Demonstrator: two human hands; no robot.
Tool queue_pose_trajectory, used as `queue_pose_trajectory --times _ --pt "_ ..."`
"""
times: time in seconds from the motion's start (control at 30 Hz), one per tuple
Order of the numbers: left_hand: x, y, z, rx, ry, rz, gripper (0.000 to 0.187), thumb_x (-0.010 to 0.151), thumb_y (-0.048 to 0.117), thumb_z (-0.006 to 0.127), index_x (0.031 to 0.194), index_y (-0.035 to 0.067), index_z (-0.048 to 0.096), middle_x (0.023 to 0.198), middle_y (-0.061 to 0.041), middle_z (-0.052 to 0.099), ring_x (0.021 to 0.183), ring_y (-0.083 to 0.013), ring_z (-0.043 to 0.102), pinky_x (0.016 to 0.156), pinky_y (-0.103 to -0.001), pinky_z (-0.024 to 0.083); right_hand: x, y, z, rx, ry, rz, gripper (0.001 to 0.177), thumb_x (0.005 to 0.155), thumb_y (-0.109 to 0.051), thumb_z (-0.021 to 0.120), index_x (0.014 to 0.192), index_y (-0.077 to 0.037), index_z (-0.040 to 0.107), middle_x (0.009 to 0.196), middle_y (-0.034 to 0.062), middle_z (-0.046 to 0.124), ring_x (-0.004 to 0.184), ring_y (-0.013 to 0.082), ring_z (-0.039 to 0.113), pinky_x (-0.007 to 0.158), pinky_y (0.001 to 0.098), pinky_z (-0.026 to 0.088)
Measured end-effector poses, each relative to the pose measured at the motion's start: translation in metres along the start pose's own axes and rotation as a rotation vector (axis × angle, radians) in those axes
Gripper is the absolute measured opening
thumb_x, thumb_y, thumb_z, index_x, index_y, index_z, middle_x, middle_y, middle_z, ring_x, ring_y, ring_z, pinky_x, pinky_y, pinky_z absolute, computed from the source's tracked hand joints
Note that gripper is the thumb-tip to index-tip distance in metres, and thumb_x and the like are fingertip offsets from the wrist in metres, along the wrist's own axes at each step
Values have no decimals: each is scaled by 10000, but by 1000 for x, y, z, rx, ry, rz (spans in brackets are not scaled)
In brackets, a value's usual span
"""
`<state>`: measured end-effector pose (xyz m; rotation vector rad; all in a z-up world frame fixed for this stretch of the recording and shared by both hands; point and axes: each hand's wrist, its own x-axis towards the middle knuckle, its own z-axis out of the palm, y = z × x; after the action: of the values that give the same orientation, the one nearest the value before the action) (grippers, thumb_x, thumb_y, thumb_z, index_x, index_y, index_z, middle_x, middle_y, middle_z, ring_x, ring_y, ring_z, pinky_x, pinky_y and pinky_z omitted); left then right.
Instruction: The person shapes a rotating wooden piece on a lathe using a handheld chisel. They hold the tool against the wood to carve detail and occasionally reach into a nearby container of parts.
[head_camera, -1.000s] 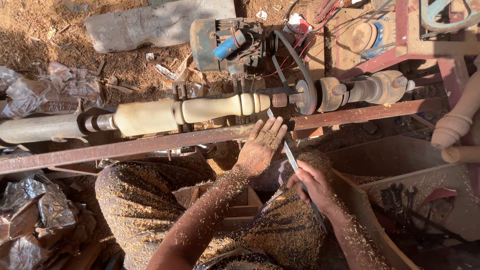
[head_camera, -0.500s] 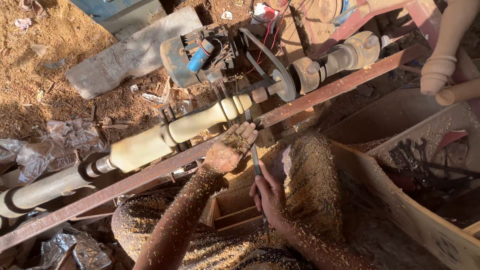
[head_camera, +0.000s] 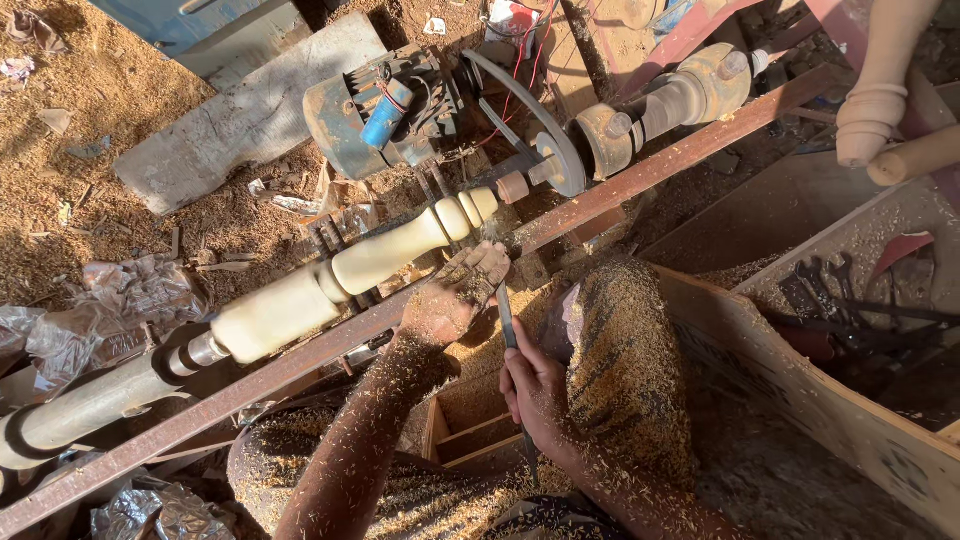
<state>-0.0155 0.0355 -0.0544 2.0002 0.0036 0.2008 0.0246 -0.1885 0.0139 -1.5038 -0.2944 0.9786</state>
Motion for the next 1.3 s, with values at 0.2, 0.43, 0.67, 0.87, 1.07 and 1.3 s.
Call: queue_pose_trajectory --times 0.2,0.43,0.67,0.87,1.07,1.3 --pt "-12 -62 38 -1774 53 287 705 859 277 702 1482 51 462 1494 -143 524 1368 -224 513 1118 -386 441 2 -8 -4 43 -39 -10 560 1073 -129 468 1611 -158 317 661 28 615 360 52 447 303 222 398" --pt "-18 -74 43 -1746 67 339 704 866 301 738 1468 38 485 1474 -170 538 1357 -266 522 1116 -424 449 0 -31 -4 -47 -28 46 565 1066 -168 465 1613 -149 325 641 4 582 367 41 406 304 217 376" --pt "-19 -66 42 -1680 118 205 654 896 291 705 1462 36 500 1476 -173 543 1368 -273 520 1127 -430 450 3 -30 -9 -49 -19 83 556 1062 -149 477 1604 -150 355 598 7 557 363 38 408 305 218 369" --pt "-23 -76 46 -1372 167 35 612 922 283 676 1457 34 513 1479 -175 547 1378 -279 519 1137 -435 451 6 -25 -14 -24 -5 44 550 1057 -142 484 1593 -155 362 602 2 564 361 41 414 292 217 367" --pt "-37 -107 51 246 16 -297 572 948 275 647 1452 33 526 1481 -178 552 1388 -285 518 1148 -440 452 8 -35 -18 -43 -16 55 534 1067 -148 477 1594 -169 392 621 -3 566 371 39 410 301 209 360" --pt "-10 -58 22 606 -160 -161 528 978 265 614 1446 31 541 1484 -181 557 1399 -292 516 1159 -446 453 3 -34 -3 -139 -20 21 541 1090 -172 463 1620 -176 359 600 14 570 357 46 407 286 224 379"
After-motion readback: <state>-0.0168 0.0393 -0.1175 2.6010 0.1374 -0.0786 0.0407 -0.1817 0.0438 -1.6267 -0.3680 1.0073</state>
